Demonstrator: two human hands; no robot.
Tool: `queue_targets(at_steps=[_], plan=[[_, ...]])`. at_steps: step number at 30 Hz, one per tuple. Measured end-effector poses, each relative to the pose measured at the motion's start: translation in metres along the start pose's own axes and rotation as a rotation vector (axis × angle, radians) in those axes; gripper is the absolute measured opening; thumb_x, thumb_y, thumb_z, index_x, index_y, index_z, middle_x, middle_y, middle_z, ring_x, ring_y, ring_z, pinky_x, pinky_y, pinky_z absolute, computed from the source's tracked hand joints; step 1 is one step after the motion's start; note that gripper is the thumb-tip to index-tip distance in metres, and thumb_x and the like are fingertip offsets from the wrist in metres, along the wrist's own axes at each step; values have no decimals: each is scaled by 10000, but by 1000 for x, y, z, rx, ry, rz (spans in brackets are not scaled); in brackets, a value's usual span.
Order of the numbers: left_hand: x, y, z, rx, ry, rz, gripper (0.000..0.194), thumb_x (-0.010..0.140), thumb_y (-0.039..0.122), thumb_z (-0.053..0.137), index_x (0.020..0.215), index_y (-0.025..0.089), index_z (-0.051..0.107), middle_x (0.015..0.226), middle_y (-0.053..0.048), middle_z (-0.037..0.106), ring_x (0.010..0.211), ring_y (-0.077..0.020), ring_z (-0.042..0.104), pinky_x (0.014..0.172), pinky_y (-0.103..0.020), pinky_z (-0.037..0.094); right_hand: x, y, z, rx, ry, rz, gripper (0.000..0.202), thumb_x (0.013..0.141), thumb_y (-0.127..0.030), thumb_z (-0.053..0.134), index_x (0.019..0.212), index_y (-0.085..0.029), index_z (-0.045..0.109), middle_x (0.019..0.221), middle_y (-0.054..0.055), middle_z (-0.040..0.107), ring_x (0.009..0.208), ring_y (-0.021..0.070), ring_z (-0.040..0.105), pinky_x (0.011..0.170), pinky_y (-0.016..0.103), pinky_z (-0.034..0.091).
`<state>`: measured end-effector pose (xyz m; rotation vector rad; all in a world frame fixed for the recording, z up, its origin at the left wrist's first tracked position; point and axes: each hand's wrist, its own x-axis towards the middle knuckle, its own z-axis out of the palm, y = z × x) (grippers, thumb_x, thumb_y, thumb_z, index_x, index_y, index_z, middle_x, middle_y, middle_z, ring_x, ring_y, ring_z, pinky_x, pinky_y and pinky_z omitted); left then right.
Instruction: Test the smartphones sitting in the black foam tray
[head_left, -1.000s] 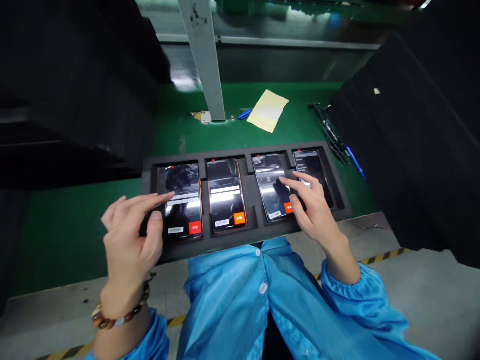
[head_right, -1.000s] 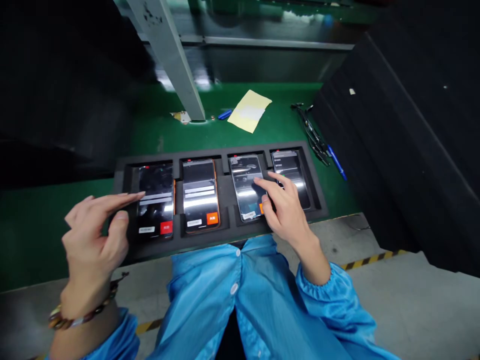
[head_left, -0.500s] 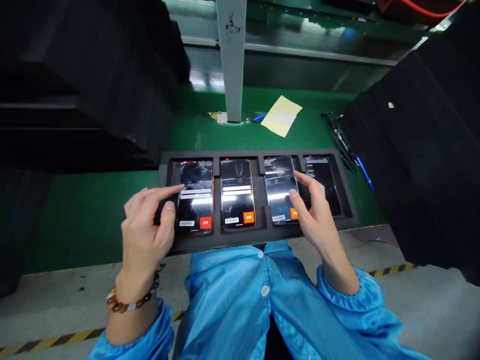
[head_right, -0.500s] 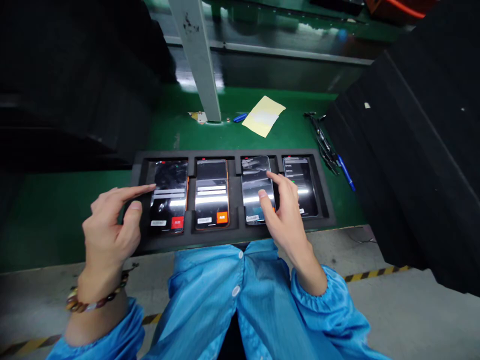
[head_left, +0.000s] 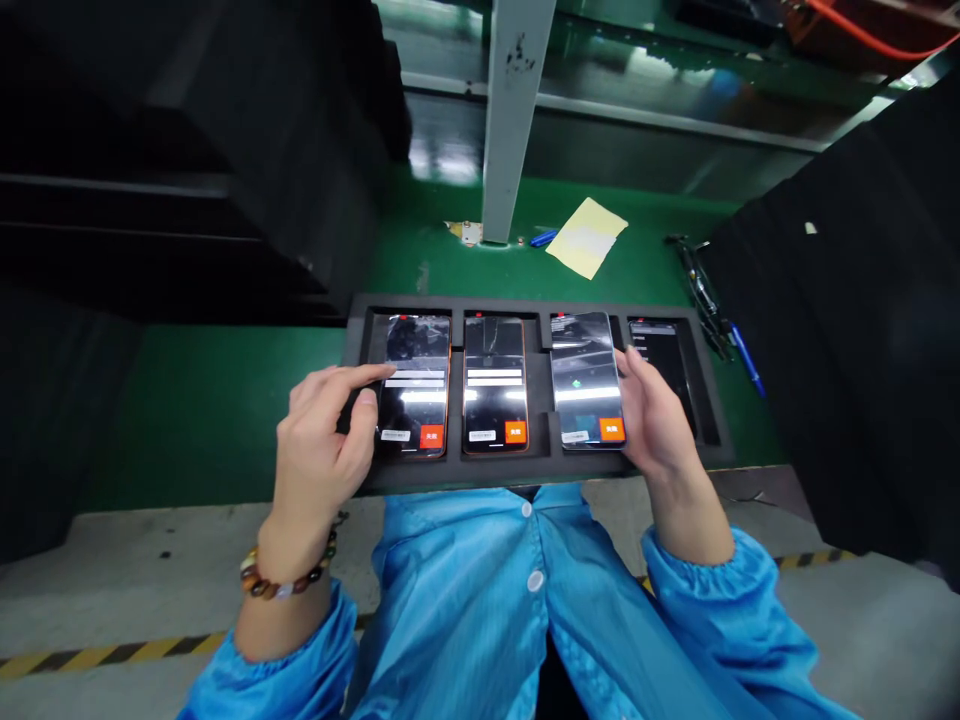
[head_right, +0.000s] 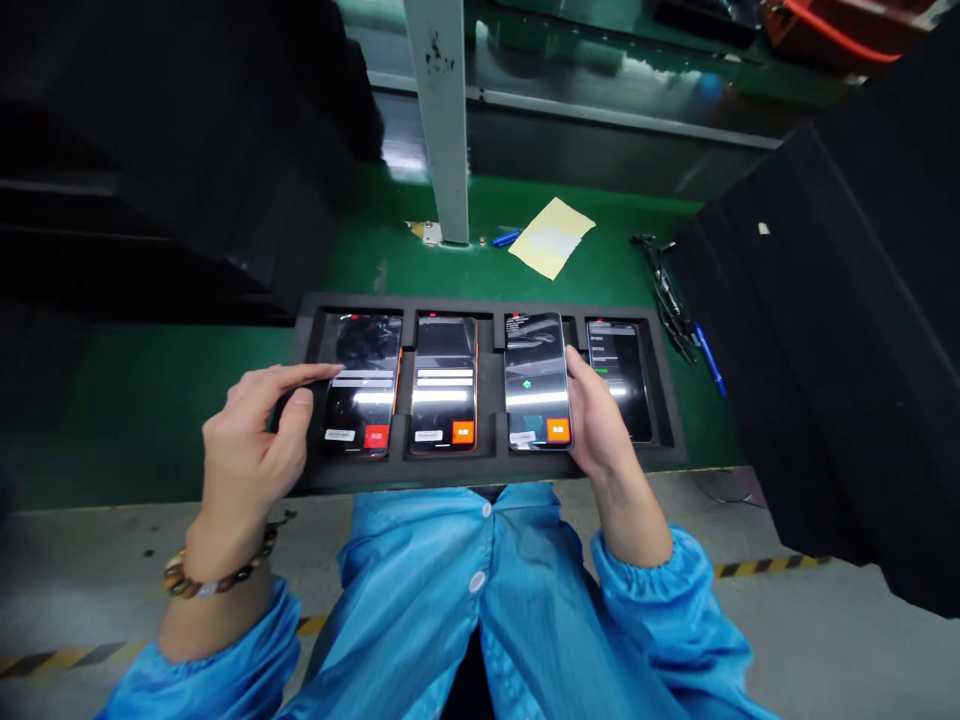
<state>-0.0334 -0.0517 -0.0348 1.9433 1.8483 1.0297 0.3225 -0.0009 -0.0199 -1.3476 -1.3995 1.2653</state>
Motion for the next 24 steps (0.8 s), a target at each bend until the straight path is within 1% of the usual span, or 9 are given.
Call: queue_targets(at_steps=[2, 5, 8, 10, 12, 14, 18, 21, 24], plan=[[0, 0, 1, -13, 5, 0, 315, 1112, 335, 503, 1259, 255, 769, 1252, -68, 794, 1215, -277, 689, 1177, -484, 474, 0, -5, -6, 88, 1, 31, 752, 1102, -731, 255, 1399, -243, 743, 1326, 144, 802, 1365, 378, 702, 1126, 659, 573], [0, -1, 1, -20, 16, -8, 307, 1110, 340, 508, 1250, 266, 772, 1244, -58, 798, 1200, -269, 695, 1153, -460, 483, -2, -7, -9, 123, -61, 36, 843, 1093, -760, 123, 1464, -273, 702, 1422, 128, 764, 1374, 374, 701, 1094, 688, 583], [0, -1, 1, -13, 19, -27, 309, 1110, 349, 506, 1250, 274, 771, 1245, -54, 801, 1189, -266, 700, 1127, -447, 493, -3, -8, 0, 163, -189, 83, 881, 1080, -762, 9, 1569, -334, 603, 1552, 97, 687, 1403, 347, 688, 1060, 680, 606], [1, -1, 0, -13, 19, -36, 308, 1108, 349, 507, 1242, 270, 773, 1244, -55, 801, 1187, -265, 701, 1121, -447, 497, -2, -9, 11, 241, -241, 120, 856, 1084, -737, -10, 1598, -363, 564, 1627, 82, 629, 1422, 330, 678, 1064, 669, 614], [1, 0, 0, -18, 23, -41, 306, 1106, 347, 510, 1231, 265, 776, 1236, -57, 801, 1183, -265, 703, 1113, -446, 503, -2, -10, 23, 296, -246, 133, 810, 1101, -697, 3, 1609, -380, 549, 1696, 54, 562, 1471, 305, 641, 1114, 657, 600], [1, 2, 0, -25, 25, -46, 306, 1108, 349, 508, 1228, 265, 777, 1231, -58, 800, 1181, -264, 704, 1109, -445, 506, -2, -11, 32, 284, -218, 129, 756, 1119, -660, 22, 1631, -412, 519, 1742, 8, 505, 1537, 273, 577, 1176, 639, 569], [1, 3, 0, -23, 24, -55, 310, 1115, 365, 503, 1226, 271, 777, 1235, -63, 795, 1188, -267, 703, 1109, -445, 506, -3, -11, 35, 271, -130, 148, 671, 1138, -576, 51, 1625, -485, 502, 1756, -49, 477, 1606, 248, 485, 1198, 655, 541], [1, 2, 0, -24, 22, -61, 306, 1116, 370, 505, 1226, 277, 775, 1237, -61, 793, 1190, -265, 704, 1111, -442, 508, -6, -14, 27, 342, -143, 193, 707, 1132, -528, 46, 1560, -407, 595, 1737, -3, 505, 1616, 266, 467, 1207, 701, 512], [1, 2, 0, -23, 22, -70, 306, 1117, 370, 505, 1233, 280, 774, 1250, -64, 790, 1208, -265, 704, 1117, -441, 509, -14, -18, 16, 440, -159, 263, 739, 1123, -565, 90, 1422, -298, 710, 1602, 98, 642, 1562, 305, 533, 1237, 727, 471]])
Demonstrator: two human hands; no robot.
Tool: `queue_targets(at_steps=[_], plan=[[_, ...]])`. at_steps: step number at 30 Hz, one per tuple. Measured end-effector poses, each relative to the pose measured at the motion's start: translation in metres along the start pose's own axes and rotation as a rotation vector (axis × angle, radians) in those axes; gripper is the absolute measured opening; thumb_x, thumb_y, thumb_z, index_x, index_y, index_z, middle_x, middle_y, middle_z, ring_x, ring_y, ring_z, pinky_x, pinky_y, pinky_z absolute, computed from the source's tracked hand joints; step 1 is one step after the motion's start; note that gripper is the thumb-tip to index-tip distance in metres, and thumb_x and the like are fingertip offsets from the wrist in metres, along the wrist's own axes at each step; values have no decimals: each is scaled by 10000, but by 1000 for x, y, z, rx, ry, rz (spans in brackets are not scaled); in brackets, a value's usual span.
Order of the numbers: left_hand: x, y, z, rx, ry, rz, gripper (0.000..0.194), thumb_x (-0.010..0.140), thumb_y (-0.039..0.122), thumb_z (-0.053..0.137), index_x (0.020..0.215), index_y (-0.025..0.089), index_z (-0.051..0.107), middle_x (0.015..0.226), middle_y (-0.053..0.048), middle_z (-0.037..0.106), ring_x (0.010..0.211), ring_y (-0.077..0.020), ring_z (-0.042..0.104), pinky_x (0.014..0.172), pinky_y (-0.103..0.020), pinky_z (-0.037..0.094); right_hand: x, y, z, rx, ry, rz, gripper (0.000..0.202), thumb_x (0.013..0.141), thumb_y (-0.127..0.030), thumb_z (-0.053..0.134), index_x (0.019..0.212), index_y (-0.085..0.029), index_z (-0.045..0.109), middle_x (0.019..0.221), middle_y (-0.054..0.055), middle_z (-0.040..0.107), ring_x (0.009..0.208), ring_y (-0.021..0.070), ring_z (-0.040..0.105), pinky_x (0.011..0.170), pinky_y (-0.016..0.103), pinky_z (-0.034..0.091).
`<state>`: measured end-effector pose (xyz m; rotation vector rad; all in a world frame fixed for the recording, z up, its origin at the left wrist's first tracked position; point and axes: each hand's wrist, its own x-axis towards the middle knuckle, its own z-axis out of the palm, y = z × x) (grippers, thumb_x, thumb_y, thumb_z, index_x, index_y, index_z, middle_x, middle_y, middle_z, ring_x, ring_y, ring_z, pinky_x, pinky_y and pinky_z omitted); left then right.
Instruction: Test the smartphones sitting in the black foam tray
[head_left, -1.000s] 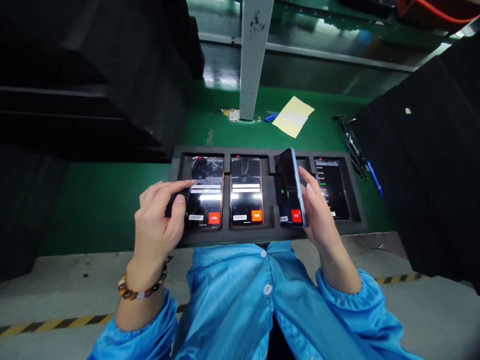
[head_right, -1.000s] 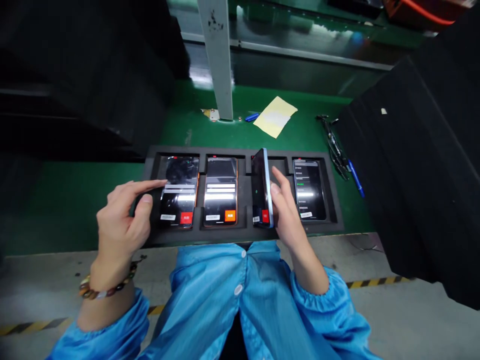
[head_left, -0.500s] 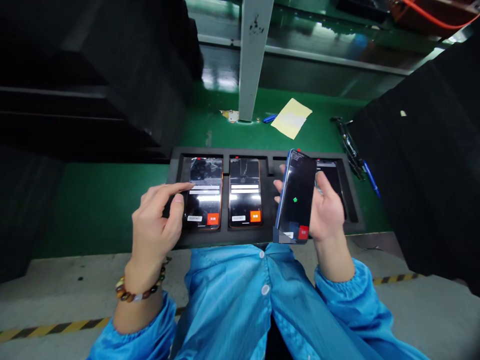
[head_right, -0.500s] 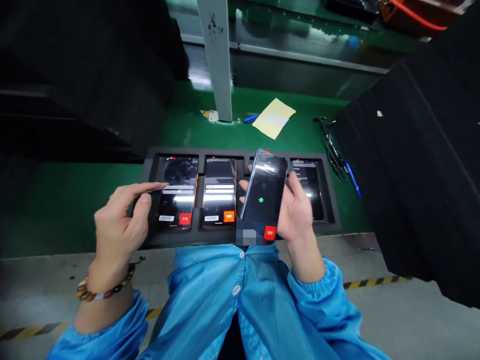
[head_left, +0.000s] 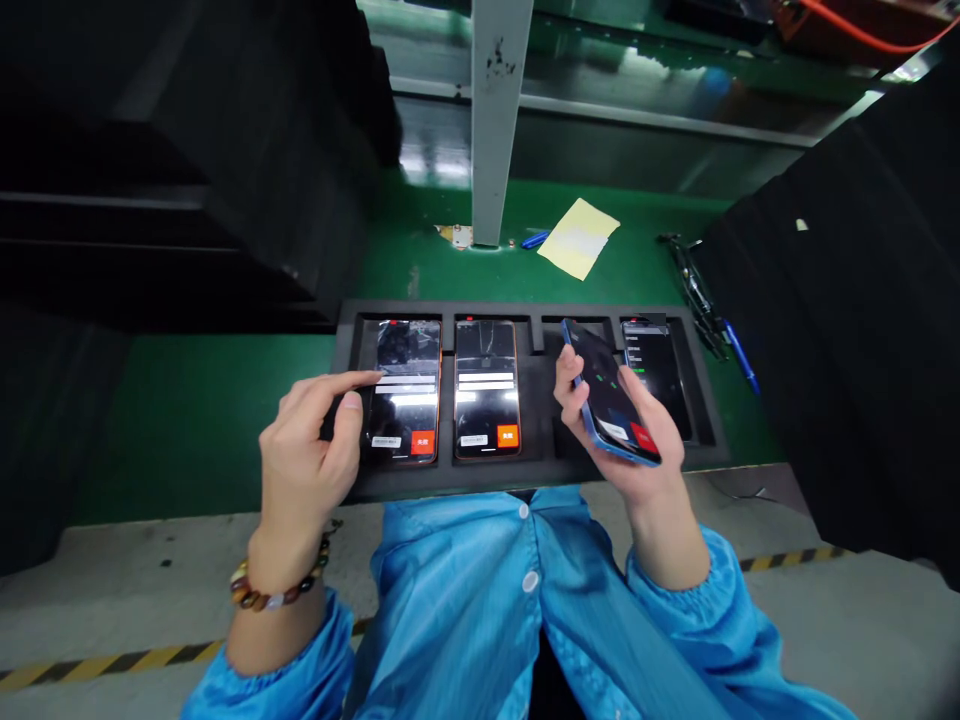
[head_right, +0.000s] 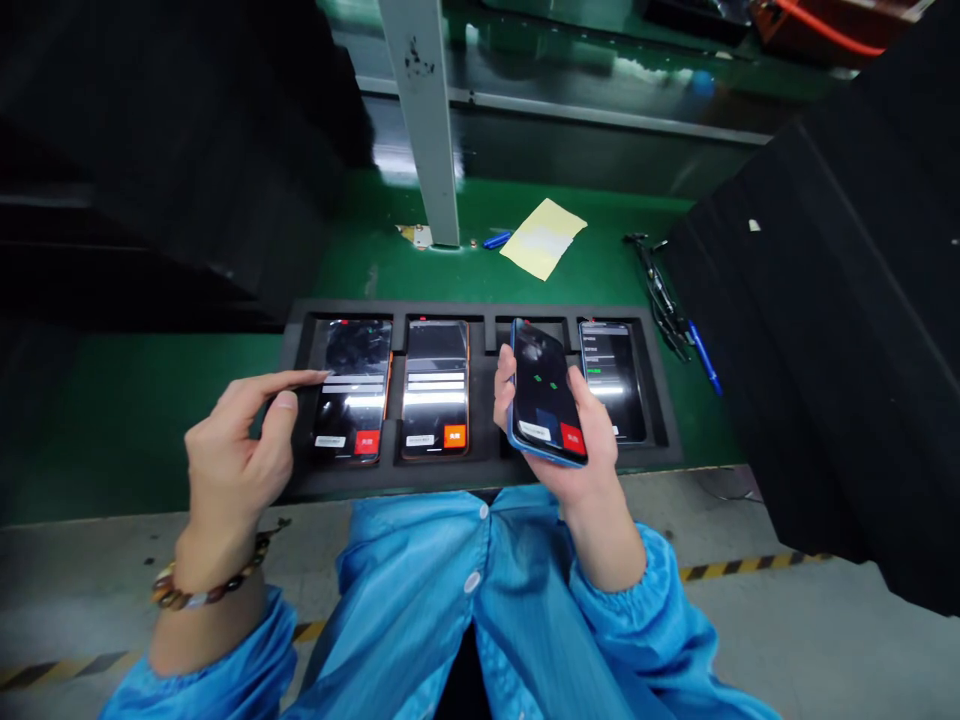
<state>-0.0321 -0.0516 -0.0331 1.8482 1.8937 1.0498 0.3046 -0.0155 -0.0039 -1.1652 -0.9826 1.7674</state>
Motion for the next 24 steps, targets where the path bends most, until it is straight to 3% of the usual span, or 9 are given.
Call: queue_targets(at_steps=[4, 7, 11, 15, 18, 24], plan=[[0, 0, 0, -7, 15, -2, 311, 1115, 362, 506, 1227, 261, 778, 1250, -71, 791, 1209, -268, 710, 1109, -443, 520, -12, -2, -4, 152, 63, 61, 707, 1091, -702, 249, 1307, -258, 755, 1390, 153, 767, 1357, 363, 699, 1131, 720, 568], [0, 1, 1, -2, 15, 0, 314, 1113, 358, 507, 1220, 249, 781, 1241, -75, 792, 1200, -266, 713, 1099, -439, 525, -11, 0, -2, 188, 123, 61, 782, 1049, -833, 287, 1299, -256, 753, 1333, 146, 794, 1181, 346, 780, 984, 630, 673], [1, 1, 1, -4, 23, -3, 310, 1110, 363, 509, 1209, 255, 783, 1231, -72, 793, 1190, -263, 714, 1097, -439, 524, -6, 1, -3, 148, 212, -34, 871, 989, -936, 316, 1292, -253, 765, 1309, 130, 809, 1076, 310, 814, 876, 510, 722], [1, 0, 1, -6, 13, -11, 317, 1111, 386, 500, 1208, 274, 780, 1228, -69, 793, 1196, -267, 716, 1101, -437, 524, -3, -3, -18, 47, 119, -118, 930, 931, -1006, 307, 1284, -288, 782, 1298, 104, 823, 1097, 302, 826, 953, 513, 712], [1, 1, 1, -4, 20, -12, 328, 1115, 390, 498, 1199, 250, 783, 1217, -73, 795, 1187, -263, 717, 1098, -433, 525, 1, -10, -27, -25, 47, -81, 960, 892, -1044, 305, 1269, -305, 789, 1260, 92, 839, 1102, 310, 834, 995, 539, 696], [1, 4, 1, 11, 26, -12, 330, 1120, 365, 509, 1189, 211, 792, 1211, -80, 796, 1186, -249, 713, 1087, -409, 523, 18, -16, -23, -8, 92, 15, 820, 1003, -914, 366, 1285, -263, 777, 1289, 119, 830, 1223, 346, 801, 1032, 599, 680]])
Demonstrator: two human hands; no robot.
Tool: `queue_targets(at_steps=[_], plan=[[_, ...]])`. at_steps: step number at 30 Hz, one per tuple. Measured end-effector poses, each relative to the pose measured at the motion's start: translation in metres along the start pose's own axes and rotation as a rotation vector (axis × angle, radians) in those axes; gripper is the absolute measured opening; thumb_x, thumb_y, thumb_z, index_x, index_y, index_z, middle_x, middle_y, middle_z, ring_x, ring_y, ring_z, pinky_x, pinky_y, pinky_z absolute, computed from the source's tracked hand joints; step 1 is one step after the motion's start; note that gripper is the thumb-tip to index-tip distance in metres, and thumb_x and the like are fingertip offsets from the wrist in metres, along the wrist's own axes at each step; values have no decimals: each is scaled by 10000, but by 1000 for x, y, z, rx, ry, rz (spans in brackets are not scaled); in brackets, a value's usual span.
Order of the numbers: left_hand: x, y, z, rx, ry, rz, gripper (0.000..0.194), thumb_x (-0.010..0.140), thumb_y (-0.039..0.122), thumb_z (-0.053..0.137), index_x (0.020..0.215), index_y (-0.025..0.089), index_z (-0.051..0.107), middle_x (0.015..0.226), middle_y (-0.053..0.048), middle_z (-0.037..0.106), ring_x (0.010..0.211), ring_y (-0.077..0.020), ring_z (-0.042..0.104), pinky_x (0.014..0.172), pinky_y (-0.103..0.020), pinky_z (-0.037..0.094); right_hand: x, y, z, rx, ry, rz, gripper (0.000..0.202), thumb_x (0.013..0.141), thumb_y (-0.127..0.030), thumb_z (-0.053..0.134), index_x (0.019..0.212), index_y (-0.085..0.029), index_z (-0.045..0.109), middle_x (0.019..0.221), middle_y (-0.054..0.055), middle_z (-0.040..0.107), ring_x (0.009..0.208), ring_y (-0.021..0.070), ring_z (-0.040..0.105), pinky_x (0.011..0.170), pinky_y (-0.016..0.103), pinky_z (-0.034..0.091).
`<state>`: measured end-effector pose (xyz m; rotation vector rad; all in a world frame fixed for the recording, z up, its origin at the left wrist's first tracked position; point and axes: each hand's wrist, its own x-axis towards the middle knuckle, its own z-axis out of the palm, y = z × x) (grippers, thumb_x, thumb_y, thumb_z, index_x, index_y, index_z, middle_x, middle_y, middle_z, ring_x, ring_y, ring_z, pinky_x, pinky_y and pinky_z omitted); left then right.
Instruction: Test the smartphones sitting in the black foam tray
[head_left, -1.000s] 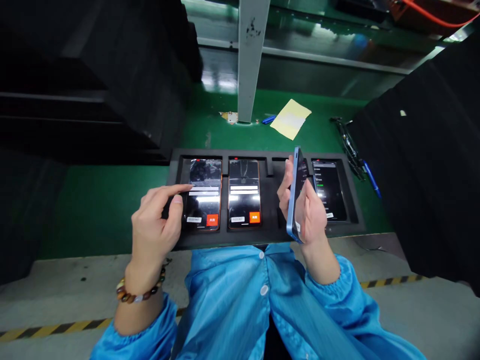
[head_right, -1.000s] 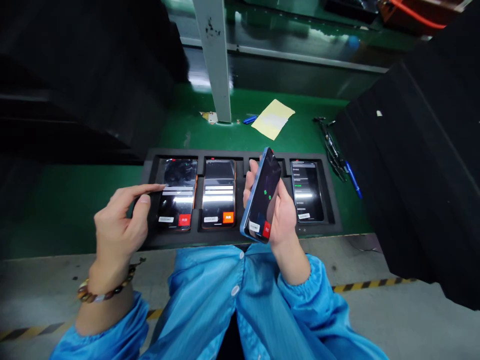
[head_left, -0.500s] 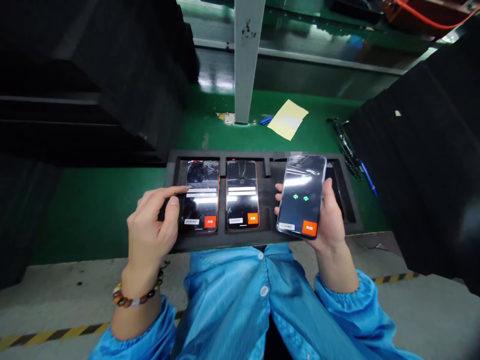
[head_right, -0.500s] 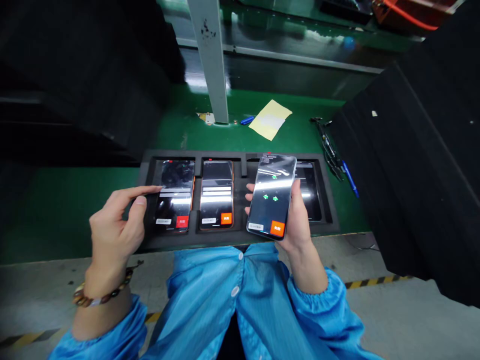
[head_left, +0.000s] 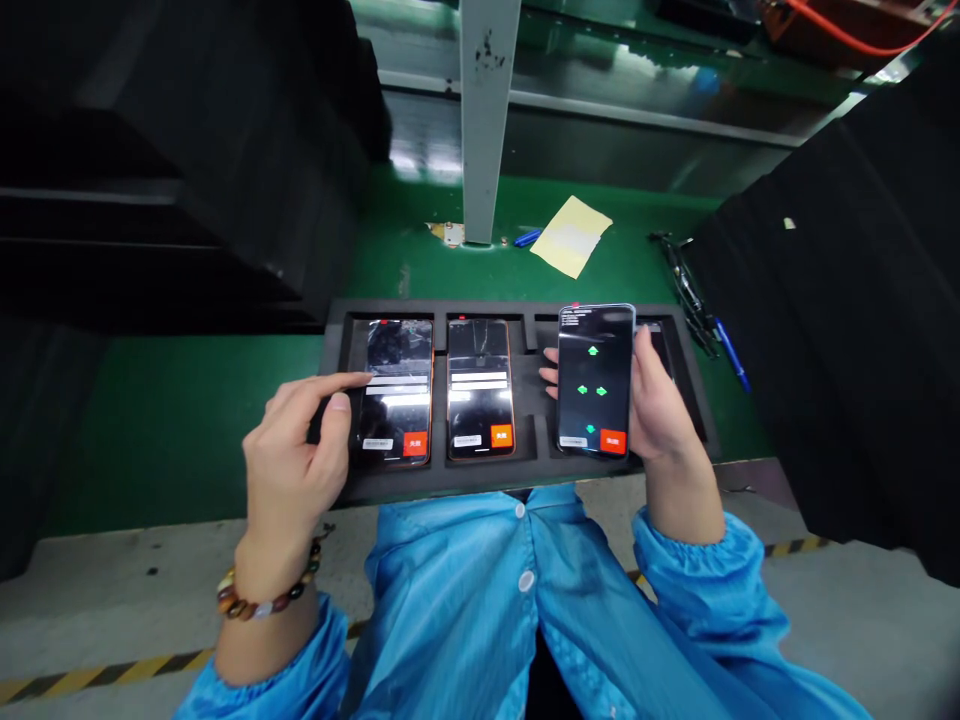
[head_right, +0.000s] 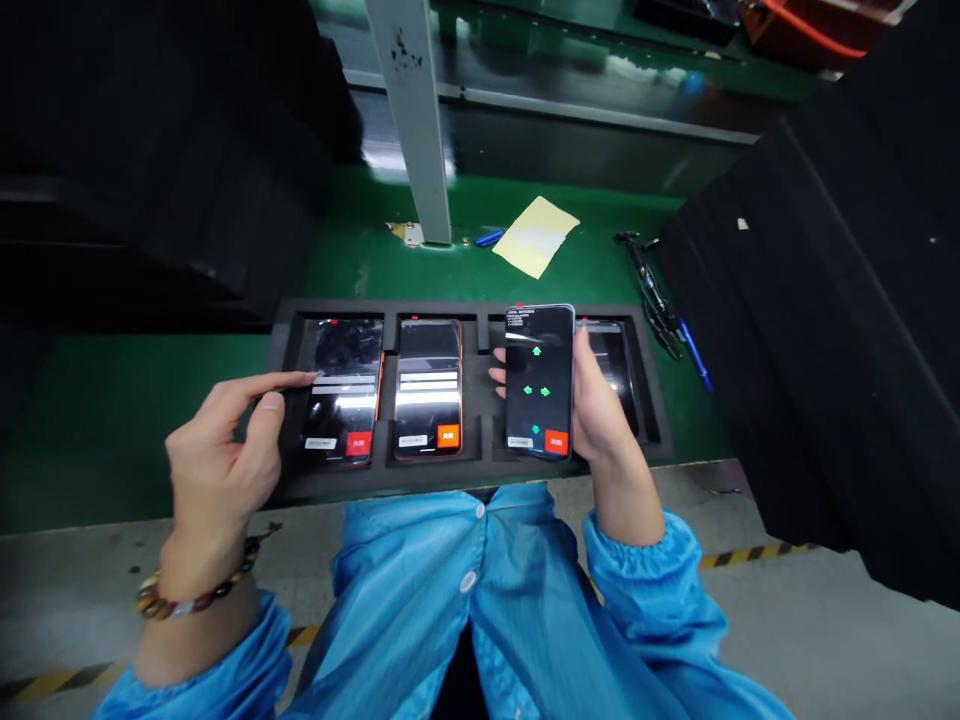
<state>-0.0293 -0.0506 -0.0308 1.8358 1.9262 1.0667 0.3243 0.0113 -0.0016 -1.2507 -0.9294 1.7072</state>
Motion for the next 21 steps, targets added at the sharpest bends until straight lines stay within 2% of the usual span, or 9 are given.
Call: queue_targets(at_steps=[3, 5, 8, 10, 13, 16, 18, 21], plan=[[0, 0, -1, 3, -5, -8, 331, 1119, 365, 510, 1196, 209, 792, 1216, -79, 795, 1187, -247, 714, 1088, -410, 527, 2, 4, -1, -92, 45, -67, 678, 1060, -806, 425, 1347, -285, 749, 1299, 100, 828, 1314, 346, 759, 1081, 608, 652], [0, 0, -1, 1, -11, -9, 326, 1117, 361, 515, 1198, 210, 792, 1222, -79, 796, 1194, -246, 714, 1095, -411, 526, -5, 8, -5, -128, 41, -80, 647, 1087, -753, 426, 1459, -289, 682, 1341, 97, 814, 1388, 340, 716, 1118, 621, 625], [0, -1, 0, -12, 3, -3, 323, 1115, 371, 521, 1188, 219, 797, 1211, -76, 799, 1182, -242, 716, 1093, -401, 519, -27, 15, -13, -159, 25, -39, 694, 1106, -737, 398, 1642, -308, 498, 1476, 97, 750, 1448, 319, 674, 1147, 633, 604], [0, -1, 0, -19, 15, -2, 322, 1114, 378, 527, 1186, 225, 801, 1199, -76, 801, 1163, -235, 717, 1079, -389, 516, -45, 18, -18, -253, 71, -69, 669, 1115, -700, 442, 1686, -352, 433, 1602, 75, 661, 1498, 300, 629, 1198, 621, 570], [0, -1, 1, -24, 18, -6, 314, 1114, 372, 535, 1188, 224, 802, 1191, -83, 803, 1146, -228, 716, 1067, -383, 510, -67, 21, -22, -541, 237, -266, 547, 1128, -563, 544, 1644, -384, 508, 1667, 41, 599, 1553, 298, 568, 1295, 608, 472], [0, -2, 1, -19, 17, -2, 316, 1115, 366, 535, 1192, 218, 803, 1188, -90, 804, 1141, -229, 714, 1061, -387, 510, -75, 25, -27, -849, 378, -559, 444, 1136, -399, 557, 1575, -354, 598, 1506, 52, 725, 1493, 318, 610, 1303, 635, 421], [0, -2, 1, -16, 15, -7, 316, 1114, 367, 538, 1196, 219, 805, 1191, -90, 806, 1140, -230, 715, 1058, -387, 512, -74, 32, -31, -1004, 374, -699, 412, 1122, -307, 555, 1521, -342, 648, 1415, 55, 769, 1456, 328, 622, 1260, 638, 437], [-1, -2, 1, -19, 17, -16, 313, 1109, 368, 547, 1198, 218, 806, 1198, -89, 807, 1149, -232, 720, 1072, -387, 517, -67, 44, -34, -1146, 283, -759, 424, 1096, -226, 546, 1489, -327, 669, 1407, 59, 766, 1442, 329, 613, 1197, 612, 466]])
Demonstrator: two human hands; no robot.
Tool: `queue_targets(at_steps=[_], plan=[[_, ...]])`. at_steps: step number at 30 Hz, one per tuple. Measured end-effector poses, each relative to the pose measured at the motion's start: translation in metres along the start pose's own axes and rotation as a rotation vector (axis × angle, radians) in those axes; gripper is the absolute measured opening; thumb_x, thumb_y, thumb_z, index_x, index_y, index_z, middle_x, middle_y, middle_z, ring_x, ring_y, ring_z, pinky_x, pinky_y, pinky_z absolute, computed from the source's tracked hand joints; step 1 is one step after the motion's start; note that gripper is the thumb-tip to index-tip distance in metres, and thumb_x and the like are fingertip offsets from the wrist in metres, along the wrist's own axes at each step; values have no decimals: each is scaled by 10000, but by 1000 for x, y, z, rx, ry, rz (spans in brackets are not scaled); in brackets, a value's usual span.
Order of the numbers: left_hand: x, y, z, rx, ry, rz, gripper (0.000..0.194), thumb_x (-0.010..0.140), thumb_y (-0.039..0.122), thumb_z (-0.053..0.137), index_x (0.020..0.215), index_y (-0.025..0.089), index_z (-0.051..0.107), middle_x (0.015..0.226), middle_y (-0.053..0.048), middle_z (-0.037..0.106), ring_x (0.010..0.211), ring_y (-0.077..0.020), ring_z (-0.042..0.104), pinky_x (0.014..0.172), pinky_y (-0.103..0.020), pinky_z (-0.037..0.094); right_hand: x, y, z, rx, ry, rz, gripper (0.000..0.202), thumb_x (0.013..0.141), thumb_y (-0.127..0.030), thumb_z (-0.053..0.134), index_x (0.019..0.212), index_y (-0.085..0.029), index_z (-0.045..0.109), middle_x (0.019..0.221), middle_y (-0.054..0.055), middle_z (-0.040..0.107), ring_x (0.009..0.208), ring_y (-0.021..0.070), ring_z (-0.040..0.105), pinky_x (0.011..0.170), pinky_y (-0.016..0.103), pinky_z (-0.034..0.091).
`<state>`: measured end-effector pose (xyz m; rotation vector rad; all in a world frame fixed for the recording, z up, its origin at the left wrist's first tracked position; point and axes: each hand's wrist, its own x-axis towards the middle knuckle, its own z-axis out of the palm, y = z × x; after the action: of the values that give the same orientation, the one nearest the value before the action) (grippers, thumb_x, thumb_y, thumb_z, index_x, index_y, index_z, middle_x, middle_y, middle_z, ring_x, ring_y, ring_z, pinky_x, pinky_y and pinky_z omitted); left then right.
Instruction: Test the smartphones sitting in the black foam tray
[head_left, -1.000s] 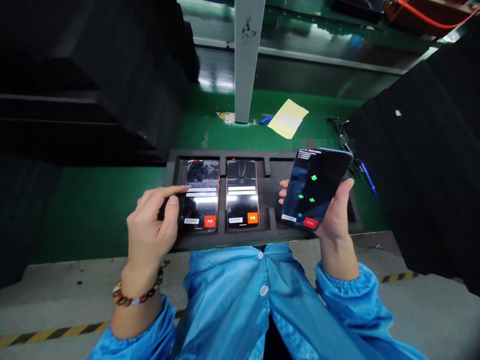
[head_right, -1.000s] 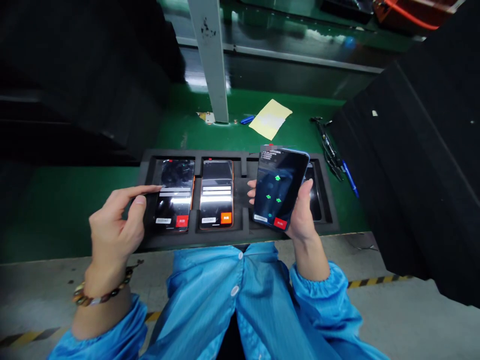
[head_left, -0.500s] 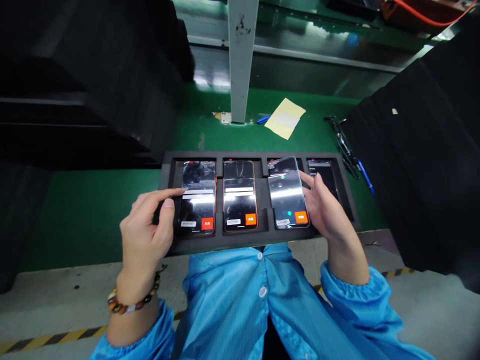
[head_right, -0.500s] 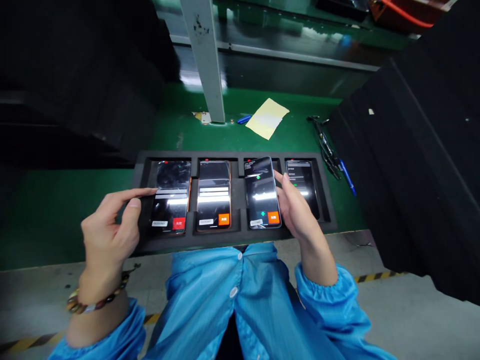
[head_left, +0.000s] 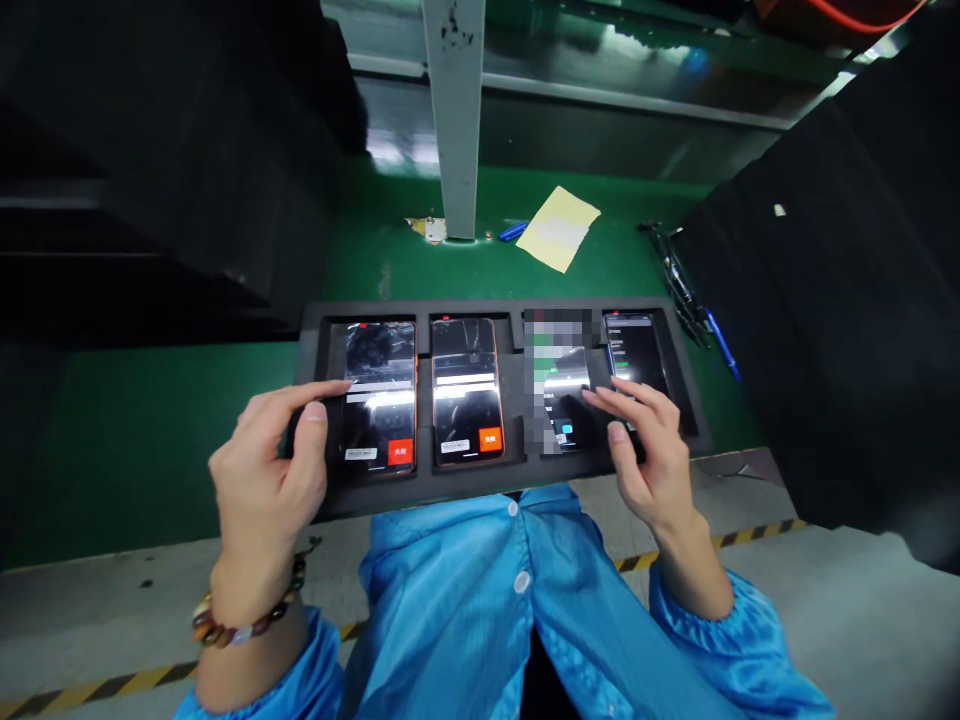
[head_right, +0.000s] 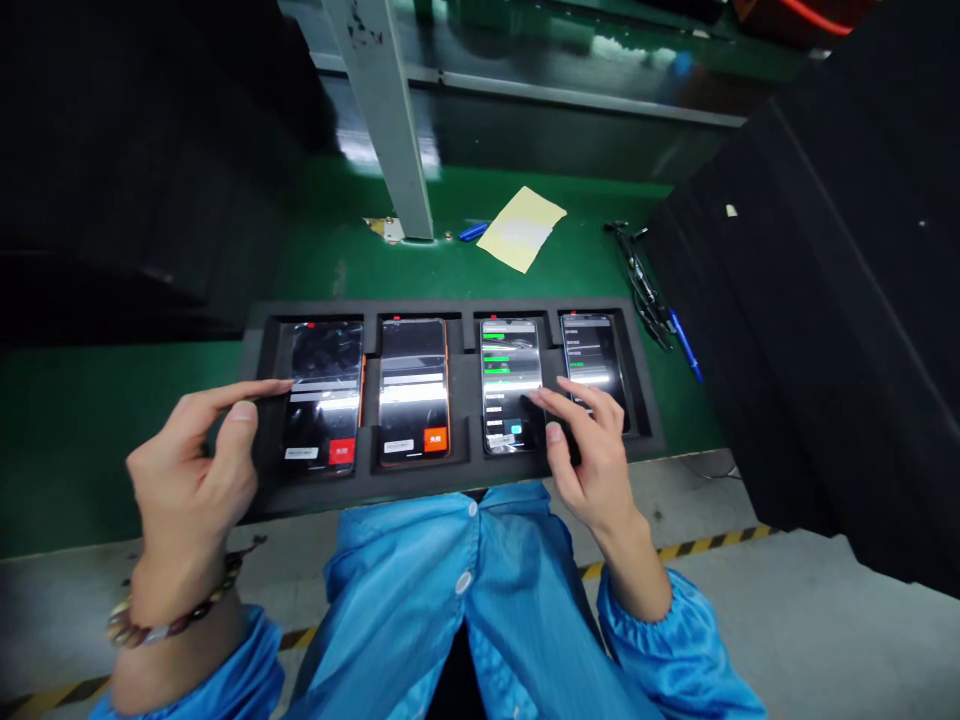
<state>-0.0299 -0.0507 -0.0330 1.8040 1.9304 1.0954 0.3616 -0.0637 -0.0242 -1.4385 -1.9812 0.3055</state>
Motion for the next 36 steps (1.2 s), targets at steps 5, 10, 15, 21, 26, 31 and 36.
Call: queue_targets(at_steps=[5, 10, 15, 21, 26, 31, 36], plan=[[0, 1, -1, 7, 9, -5, 324, 1105, 381, 550, 1204, 216, 811, 1203, -92, 807, 1155, -235, 725, 1072, -381, 523, -1, 4, 5, -46, -83, -14, 451, 1092, -201, 520, 1512, -315, 639, 1436, 43, 757, 1464, 320, 595, 1219, 601, 431], [0, -1, 1, 11, 23, -7, 348, 1095, 405, 562, 1212, 202, 819, 1206, -110, 803, 1135, -252, 730, 1049, -396, 533, -4, 23, -10, -57, 136, 134, 380, 1130, -253, 477, 1406, -291, 734, 1356, 64, 785, 1436, 318, 605, 1206, 605, 477], [0, 0, 2, 16, 27, -13, 361, 1086, 428, 573, 1228, 208, 821, 1191, -104, 807, 1119, -260, 734, 1042, -401, 535, -7, 42, -14, -79, 199, 198, 387, 1153, -281, 435, 1361, -272, 761, 1335, 77, 782, 1416, 309, 613, 1190, 608, 519], [0, 2, 2, 27, 34, -17, 378, 1085, 442, 567, 1227, 202, 822, 1195, -111, 804, 1108, -267, 732, 1012, -395, 529, -8, 43, -12, -89, 195, 199, 387, 1151, -296, 439, 1383, -259, 747, 1354, 90, 771, 1432, 314, 596, 1202, 634, 518], [0, 0, 1, 34, 34, -20, 374, 1082, 451, 566, 1218, 217, 824, 1197, -103, 804, 1118, -273, 731, 1018, -398, 525, -12, 46, -14, -93, 222, 215, 386, 1149, -308, 439, 1336, -271, 775, 1312, 87, 785, 1412, 312, 620, 1182, 629, 543], [0, 0, 0, 41, 35, -26, 382, 1081, 466, 558, 1220, 229, 824, 1191, -92, 803, 1096, -264, 725, 999, -388, 524, -12, 46, -12, -111, 193, 236, 392, 1146, -322, 435, 1357, -265, 760, 1344, 93, 771, 1433, 310, 608, 1189, 604, 534], [0, 2, 1, 47, 37, -52, 380, 1078, 476, 558, 1226, 247, 822, 1203, -81, 804, 1100, -265, 728, 989, -392, 528, -19, 44, -15, -141, 164, 217, 357, 1132, -301, 463, 1266, -279, 793, 1243, 73, 810, 1357, 312, 650, 1152, 595, 511]])
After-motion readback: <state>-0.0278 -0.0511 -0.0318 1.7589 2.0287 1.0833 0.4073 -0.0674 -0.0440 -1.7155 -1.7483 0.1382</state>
